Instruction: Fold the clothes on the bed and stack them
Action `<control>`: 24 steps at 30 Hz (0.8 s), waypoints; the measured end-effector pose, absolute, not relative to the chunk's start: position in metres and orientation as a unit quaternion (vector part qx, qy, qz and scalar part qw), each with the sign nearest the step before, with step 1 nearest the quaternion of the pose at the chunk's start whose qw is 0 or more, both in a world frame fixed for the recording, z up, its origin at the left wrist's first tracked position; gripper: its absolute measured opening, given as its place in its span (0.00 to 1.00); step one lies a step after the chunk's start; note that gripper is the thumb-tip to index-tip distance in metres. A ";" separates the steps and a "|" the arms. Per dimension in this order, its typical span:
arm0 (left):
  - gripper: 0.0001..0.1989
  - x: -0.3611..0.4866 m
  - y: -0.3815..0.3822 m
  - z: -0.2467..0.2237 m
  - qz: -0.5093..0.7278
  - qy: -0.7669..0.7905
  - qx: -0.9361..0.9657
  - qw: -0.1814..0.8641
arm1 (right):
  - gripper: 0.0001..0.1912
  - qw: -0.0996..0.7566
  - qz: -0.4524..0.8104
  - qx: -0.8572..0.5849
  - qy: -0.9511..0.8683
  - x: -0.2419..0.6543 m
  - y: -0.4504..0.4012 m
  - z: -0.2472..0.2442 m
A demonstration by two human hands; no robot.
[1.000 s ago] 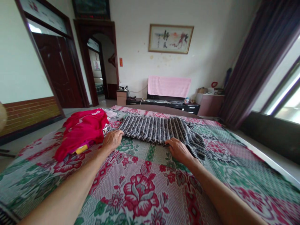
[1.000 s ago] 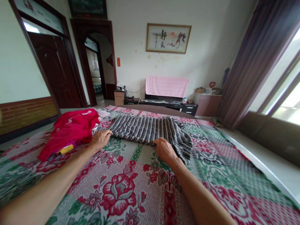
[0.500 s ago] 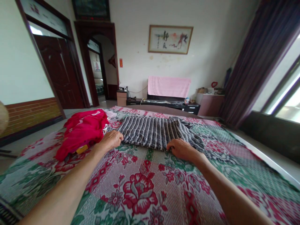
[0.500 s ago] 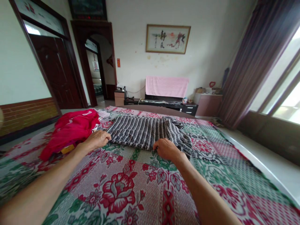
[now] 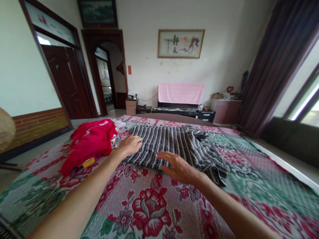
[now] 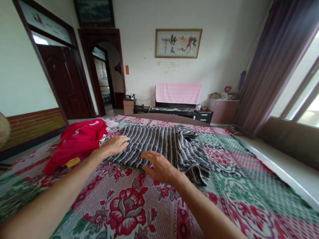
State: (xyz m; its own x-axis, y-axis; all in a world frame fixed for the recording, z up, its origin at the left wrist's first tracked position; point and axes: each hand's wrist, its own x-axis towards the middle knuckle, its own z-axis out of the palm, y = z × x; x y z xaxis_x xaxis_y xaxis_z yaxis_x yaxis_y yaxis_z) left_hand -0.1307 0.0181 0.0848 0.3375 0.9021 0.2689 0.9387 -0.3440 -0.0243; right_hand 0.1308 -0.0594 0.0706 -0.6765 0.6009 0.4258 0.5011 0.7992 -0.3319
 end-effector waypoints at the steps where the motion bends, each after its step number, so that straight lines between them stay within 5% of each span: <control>1: 0.20 -0.124 0.026 0.078 -0.106 -0.546 -0.826 0.087 | 0.20 0.248 0.100 -0.281 -0.921 0.125 -0.063 0.064; 7: 0.13 -0.122 0.076 0.044 0.013 -0.480 -0.872 0.092 | 0.21 0.160 0.131 -0.285 -0.936 0.118 -0.081 0.049; 18: 0.26 -0.109 0.095 0.024 -0.052 -0.563 -0.824 0.039 | 0.22 0.168 0.135 -0.292 -0.932 0.118 -0.083 0.045; 24: 0.21 -0.110 0.107 0.030 -0.052 -0.561 -0.825 0.036 | 0.22 0.164 0.132 -0.288 -0.934 0.120 -0.083 0.044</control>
State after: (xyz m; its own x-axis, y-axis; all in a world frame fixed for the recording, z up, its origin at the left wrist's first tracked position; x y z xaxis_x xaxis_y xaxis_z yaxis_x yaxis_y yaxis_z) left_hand -0.1096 0.1067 0.0297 0.3648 0.9225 0.1260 0.9300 -0.3676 -0.0007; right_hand 0.1200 -0.0828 0.0444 -0.7801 0.5815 0.2310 0.4945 0.7992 -0.3417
